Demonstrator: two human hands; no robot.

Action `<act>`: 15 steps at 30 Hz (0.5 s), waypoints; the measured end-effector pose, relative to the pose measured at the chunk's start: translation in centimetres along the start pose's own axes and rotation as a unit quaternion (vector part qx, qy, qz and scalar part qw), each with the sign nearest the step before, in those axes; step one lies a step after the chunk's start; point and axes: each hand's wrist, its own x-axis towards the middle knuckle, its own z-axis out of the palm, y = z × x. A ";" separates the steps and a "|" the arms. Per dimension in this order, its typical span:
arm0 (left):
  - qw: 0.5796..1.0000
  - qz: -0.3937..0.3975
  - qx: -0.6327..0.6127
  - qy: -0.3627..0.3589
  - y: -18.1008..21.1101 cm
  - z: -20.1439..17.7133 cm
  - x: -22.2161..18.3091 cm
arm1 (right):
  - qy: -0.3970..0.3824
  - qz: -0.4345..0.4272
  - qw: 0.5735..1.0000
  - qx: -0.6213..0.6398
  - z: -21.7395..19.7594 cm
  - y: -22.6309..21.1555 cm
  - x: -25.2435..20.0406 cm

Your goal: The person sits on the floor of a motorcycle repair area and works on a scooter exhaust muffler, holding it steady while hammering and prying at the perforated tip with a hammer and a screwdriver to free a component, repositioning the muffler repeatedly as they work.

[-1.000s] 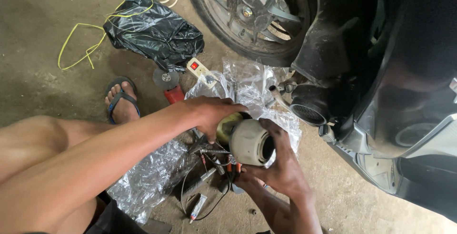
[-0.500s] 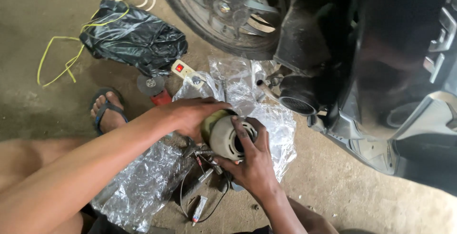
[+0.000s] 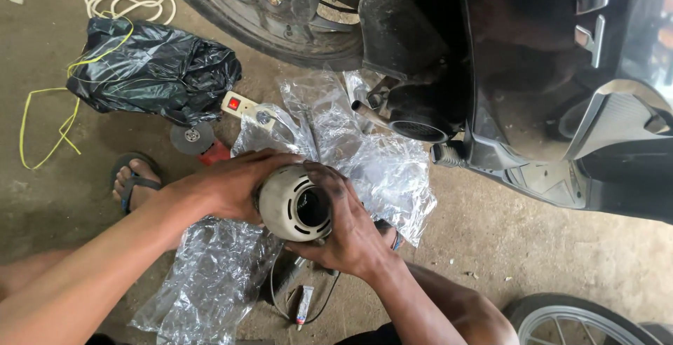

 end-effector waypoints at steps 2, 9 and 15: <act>1.000 0.010 -0.006 -0.004 -0.5 0.5 0.1 | -0.005 0.002 1.000 0.000 0.0 -0.1 0.1; 0.986 -0.105 -0.063 -0.118 3.2 -2.7 0.1 | 0.047 -0.069 0.995 0.061 1.4 2.4 -0.7; 0.986 -0.108 -0.047 -0.121 3.9 -3.2 0.1 | 0.021 -0.048 0.997 0.052 0.8 1.3 -0.2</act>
